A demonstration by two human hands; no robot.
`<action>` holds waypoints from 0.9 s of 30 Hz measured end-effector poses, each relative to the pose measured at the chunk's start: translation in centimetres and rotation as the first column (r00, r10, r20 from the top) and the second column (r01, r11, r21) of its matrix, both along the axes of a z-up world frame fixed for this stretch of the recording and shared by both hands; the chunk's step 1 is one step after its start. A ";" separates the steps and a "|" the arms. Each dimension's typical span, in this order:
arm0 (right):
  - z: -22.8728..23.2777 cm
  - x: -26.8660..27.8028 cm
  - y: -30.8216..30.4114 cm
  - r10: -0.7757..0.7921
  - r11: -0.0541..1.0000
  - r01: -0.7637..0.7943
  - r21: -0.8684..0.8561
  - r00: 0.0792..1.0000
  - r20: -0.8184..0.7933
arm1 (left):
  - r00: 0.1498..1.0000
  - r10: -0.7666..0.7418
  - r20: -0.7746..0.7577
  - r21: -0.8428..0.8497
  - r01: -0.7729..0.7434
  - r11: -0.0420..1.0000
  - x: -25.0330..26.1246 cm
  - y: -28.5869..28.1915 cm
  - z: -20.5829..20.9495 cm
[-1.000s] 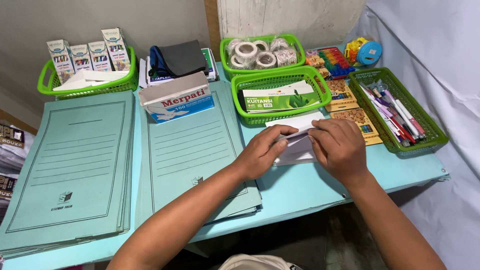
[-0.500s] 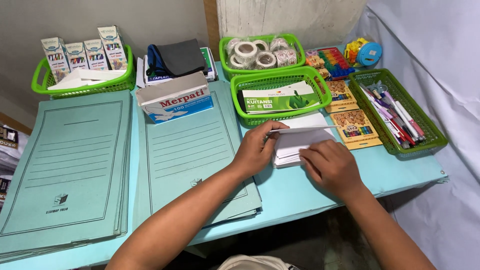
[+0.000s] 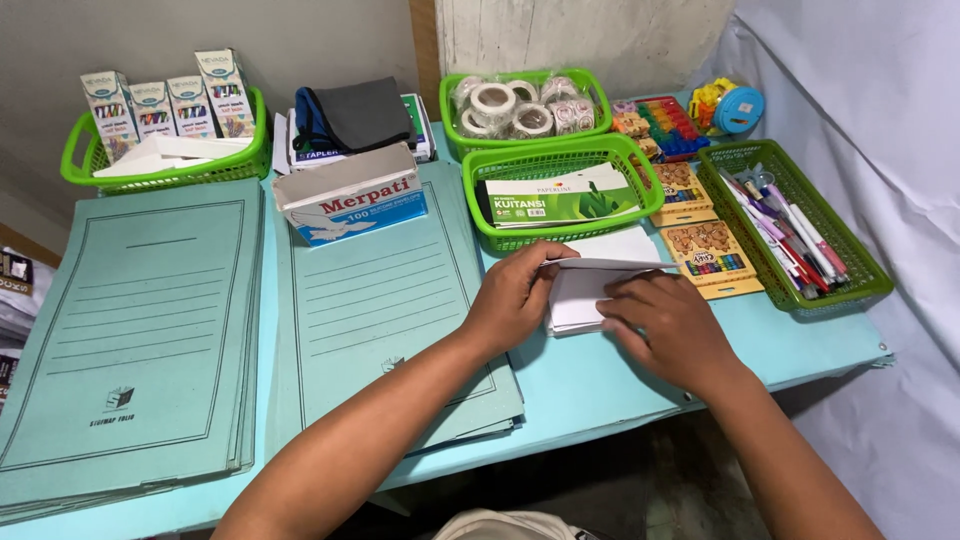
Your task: Fold a stack of small white paper envelopes and organize them on a table.
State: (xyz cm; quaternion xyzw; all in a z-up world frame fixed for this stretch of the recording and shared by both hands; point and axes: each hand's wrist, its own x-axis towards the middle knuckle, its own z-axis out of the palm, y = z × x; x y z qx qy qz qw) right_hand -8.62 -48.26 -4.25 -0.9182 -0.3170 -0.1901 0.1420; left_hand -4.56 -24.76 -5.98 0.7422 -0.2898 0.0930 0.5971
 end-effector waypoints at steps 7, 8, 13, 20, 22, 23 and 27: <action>0.6 0.1 0.3 0.041 0.997 -0.041 -0.067 0.999 -0.004 | 0.992 0.064 0.105 -0.005 -0.064 0.998 -0.3 0.4 0.1; 0.5 0.2 0.1 0.034 0.998 -0.034 -0.056 0.999 -0.005 | 0.985 0.066 0.158 -0.003 -0.066 0.998 -0.3 0.4 0.2; 0.5 -0.1 0.3 0.025 0.999 -0.022 -0.023 0.989 0.144 | 0.958 0.014 0.286 0.096 -0.043 0.994 -0.1 0.3 -0.1; -1.0 -0.1 0.5 -0.123 0.992 0.114 0.047 0.873 0.472 | 0.967 -0.194 0.164 0.249 0.150 0.957 -1.0 0.6 1.3; -1.1 -0.1 0.8 -0.142 0.990 0.129 0.059 0.859 0.491 | 0.952 -0.229 0.203 0.264 0.172 0.949 -1.1 0.5 1.6; -1.1 -0.1 1.0 -0.146 0.989 0.125 0.074 0.849 0.508 | 0.960 -0.211 0.184 0.278 0.155 0.948 -1.0 0.3 1.3; -2.9 -0.3 0.1 -0.115 0.989 0.048 0.138 0.838 0.533 | 0.990 -0.111 0.083 0.242 0.088 0.966 -0.4 0.0 -0.6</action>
